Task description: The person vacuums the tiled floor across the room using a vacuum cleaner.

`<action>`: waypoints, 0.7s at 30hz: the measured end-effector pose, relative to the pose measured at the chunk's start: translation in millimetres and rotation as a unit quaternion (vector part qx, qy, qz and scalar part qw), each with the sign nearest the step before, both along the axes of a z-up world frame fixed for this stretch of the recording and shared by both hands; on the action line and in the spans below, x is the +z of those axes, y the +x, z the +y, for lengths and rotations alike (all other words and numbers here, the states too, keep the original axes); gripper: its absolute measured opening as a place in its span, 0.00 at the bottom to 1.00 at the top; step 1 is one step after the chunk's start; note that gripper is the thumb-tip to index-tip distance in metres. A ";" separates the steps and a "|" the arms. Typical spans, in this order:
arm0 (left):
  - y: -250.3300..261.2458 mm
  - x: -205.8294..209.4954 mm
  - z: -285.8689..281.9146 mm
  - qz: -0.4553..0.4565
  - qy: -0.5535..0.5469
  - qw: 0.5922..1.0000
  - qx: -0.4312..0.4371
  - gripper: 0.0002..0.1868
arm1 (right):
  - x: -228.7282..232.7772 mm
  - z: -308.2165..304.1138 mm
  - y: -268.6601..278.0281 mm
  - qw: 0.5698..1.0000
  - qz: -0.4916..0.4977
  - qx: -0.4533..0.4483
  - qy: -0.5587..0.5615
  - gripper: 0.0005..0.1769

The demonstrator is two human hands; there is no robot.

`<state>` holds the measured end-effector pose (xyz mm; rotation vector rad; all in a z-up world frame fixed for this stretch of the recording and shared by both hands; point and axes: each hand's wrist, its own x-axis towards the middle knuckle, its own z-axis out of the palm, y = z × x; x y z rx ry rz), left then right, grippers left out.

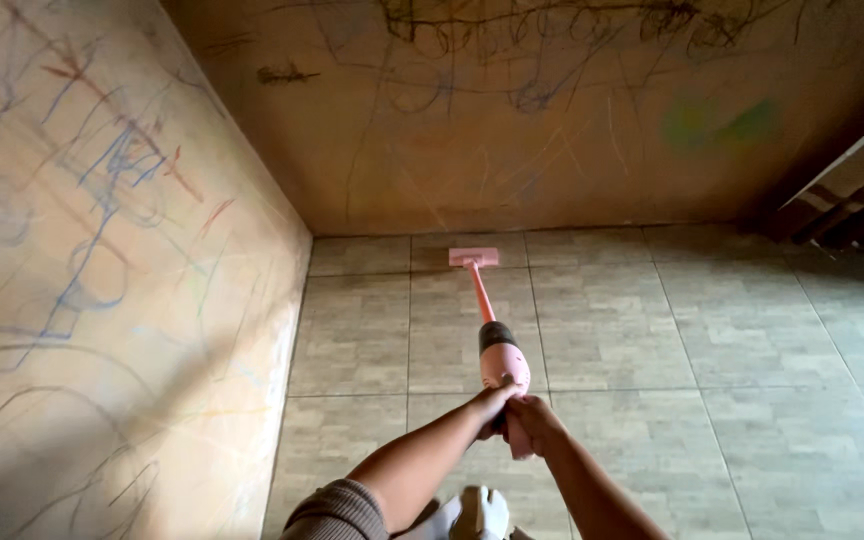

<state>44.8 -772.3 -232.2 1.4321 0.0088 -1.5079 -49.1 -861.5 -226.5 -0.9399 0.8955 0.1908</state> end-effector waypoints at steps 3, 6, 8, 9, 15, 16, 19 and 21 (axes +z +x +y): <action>30.8 -1.0 -41.0 0.010 -0.021 1.000 -0.004 0.32 | -0.8 -43.2 32.1 1.000 -0.023 0.015 0.003 0.16; 50.5 -1.7 -72.0 0.000 0.006 1.000 0.030 0.31 | -1.6 -72.4 55.8 0.999 -0.024 0.021 0.014 0.15; 61.9 -1.7 -83.8 -0.008 0.016 0.999 0.031 0.32 | -2.2 -85.1 66.2 0.999 -0.032 0.028 0.009 0.16; 66.2 -2.2 -86.8 -0.016 0.027 0.999 0.029 0.32 | -3.1 -89.0 69.8 0.999 -0.039 0.032 0.005 0.17; 76.7 -3.9 -90.5 -0.006 0.030 0.999 0.012 0.33 | -6.6 -92.7 78.2 0.999 -0.019 0.035 0.014 0.17; 76.2 -3.7 -89.7 -0.006 0.031 0.999 0.014 0.33 | -6.6 -92.1 78.1 0.999 -0.019 0.037 0.015 0.17; 70.1 -3.8 -86.1 0.006 0.015 1.000 0.022 0.35 | -7.1 -87.6 73.0 0.998 -0.050 0.042 0.025 0.16; 64.7 -3.1 -82.0 -0.019 0.048 0.998 0.021 0.37 | -7.2 -80.1 67.7 0.999 -0.033 0.028 0.027 0.17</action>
